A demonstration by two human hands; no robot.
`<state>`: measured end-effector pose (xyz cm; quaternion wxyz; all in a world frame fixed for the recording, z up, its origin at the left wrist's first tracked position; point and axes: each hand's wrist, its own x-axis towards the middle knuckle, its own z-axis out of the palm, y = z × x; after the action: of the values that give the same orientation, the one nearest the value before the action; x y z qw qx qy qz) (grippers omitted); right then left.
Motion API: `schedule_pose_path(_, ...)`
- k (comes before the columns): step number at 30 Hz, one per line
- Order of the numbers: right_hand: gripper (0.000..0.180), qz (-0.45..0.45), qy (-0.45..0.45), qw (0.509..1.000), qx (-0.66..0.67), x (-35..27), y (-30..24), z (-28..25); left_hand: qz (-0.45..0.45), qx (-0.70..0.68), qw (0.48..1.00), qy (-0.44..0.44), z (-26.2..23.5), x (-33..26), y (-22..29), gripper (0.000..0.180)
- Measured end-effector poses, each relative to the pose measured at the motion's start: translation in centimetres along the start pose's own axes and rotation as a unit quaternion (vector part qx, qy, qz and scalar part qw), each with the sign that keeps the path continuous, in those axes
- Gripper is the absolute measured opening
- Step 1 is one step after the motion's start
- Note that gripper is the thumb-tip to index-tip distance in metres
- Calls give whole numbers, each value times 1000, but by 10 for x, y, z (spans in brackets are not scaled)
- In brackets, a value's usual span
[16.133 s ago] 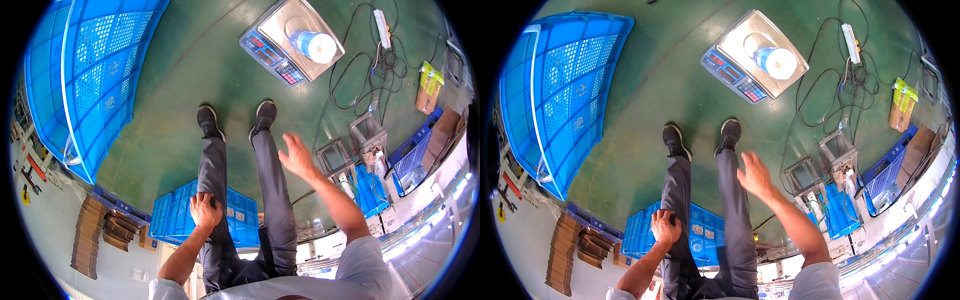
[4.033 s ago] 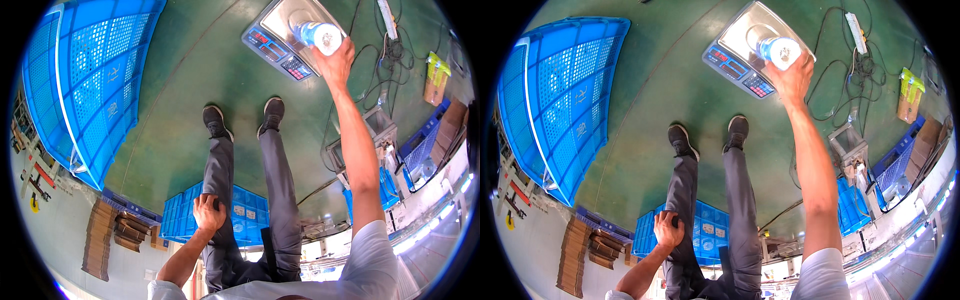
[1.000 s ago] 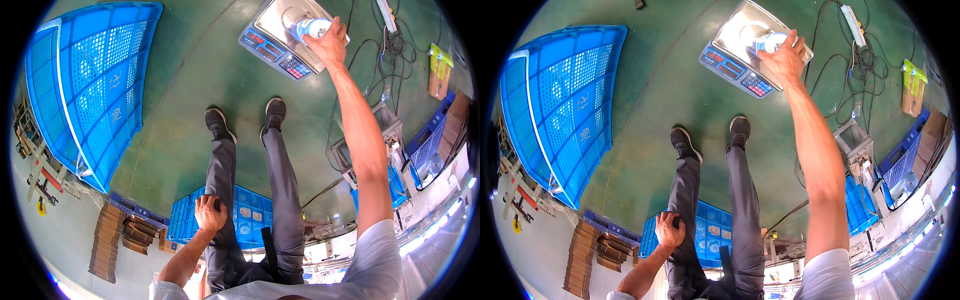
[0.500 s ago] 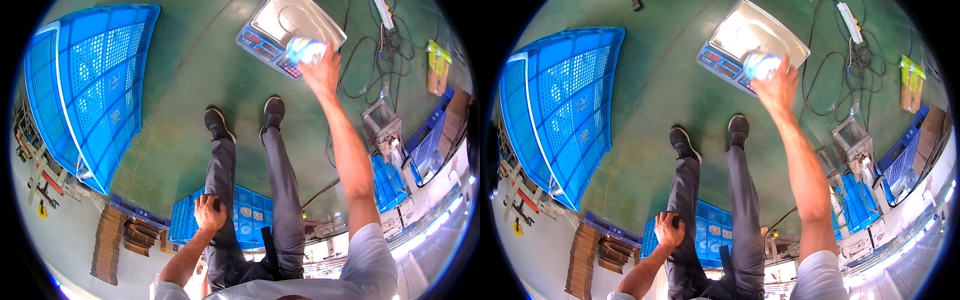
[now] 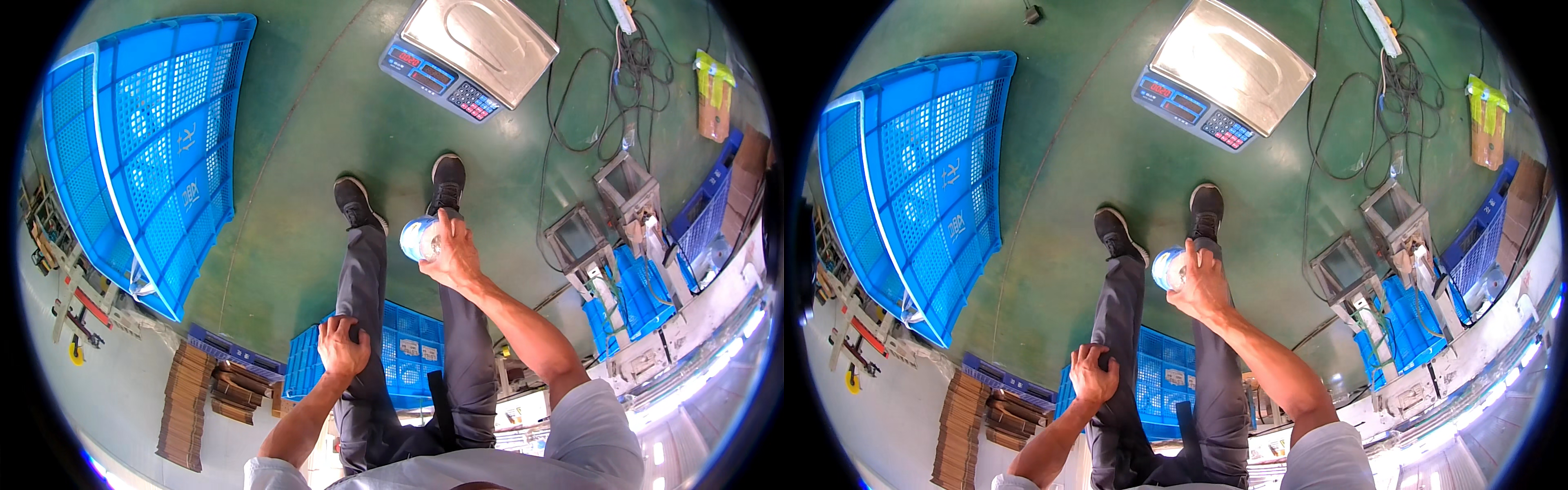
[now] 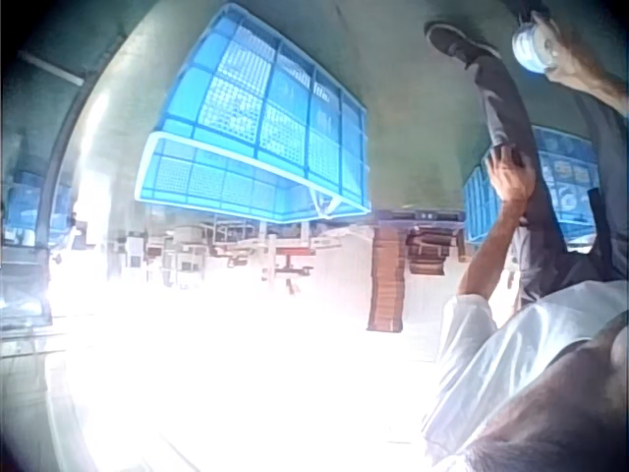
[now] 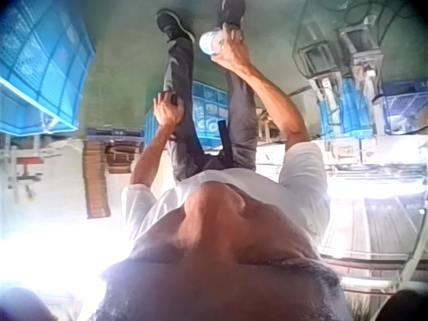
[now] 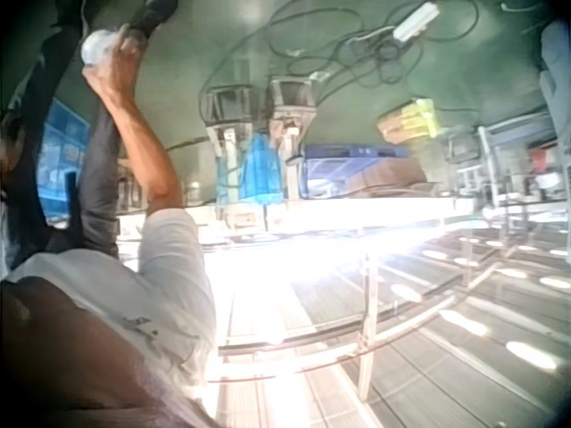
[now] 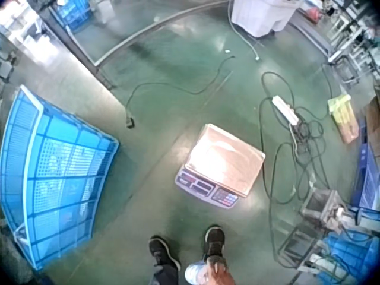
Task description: The person repeatedly picks up long white plastic pipes from a floor stack and places them onto a metal rack. They also handle a dark flexible strip and later weigh small cylindrical containers on a digital scale.
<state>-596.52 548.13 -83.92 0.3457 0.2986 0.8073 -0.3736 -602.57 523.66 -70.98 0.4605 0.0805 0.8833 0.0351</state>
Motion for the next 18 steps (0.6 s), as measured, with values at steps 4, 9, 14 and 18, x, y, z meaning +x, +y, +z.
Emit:
schedule_pose_path(4, 97, -10, 15, 1000, 18, 2, -4, -1, 2, 3, 1000, 6, 0, -1, 0, 21)
schedule_pose_path(9, 99, -37, -39, 998, 16, 15, -6, -17, 12, -10, 1000, 14, -14, 11, 8, 22)
schedule_pose_path(14, 101, -90, -183, 965, 166, 28, -4, -43, 69, 42, 996, 39, -56, 52, 28, 36)
schedule_pose_path(18, 98, -152, -214, 935, 237, 44, 29, -53, 261, 114, 959, 5, -76, 112, 89, 81)
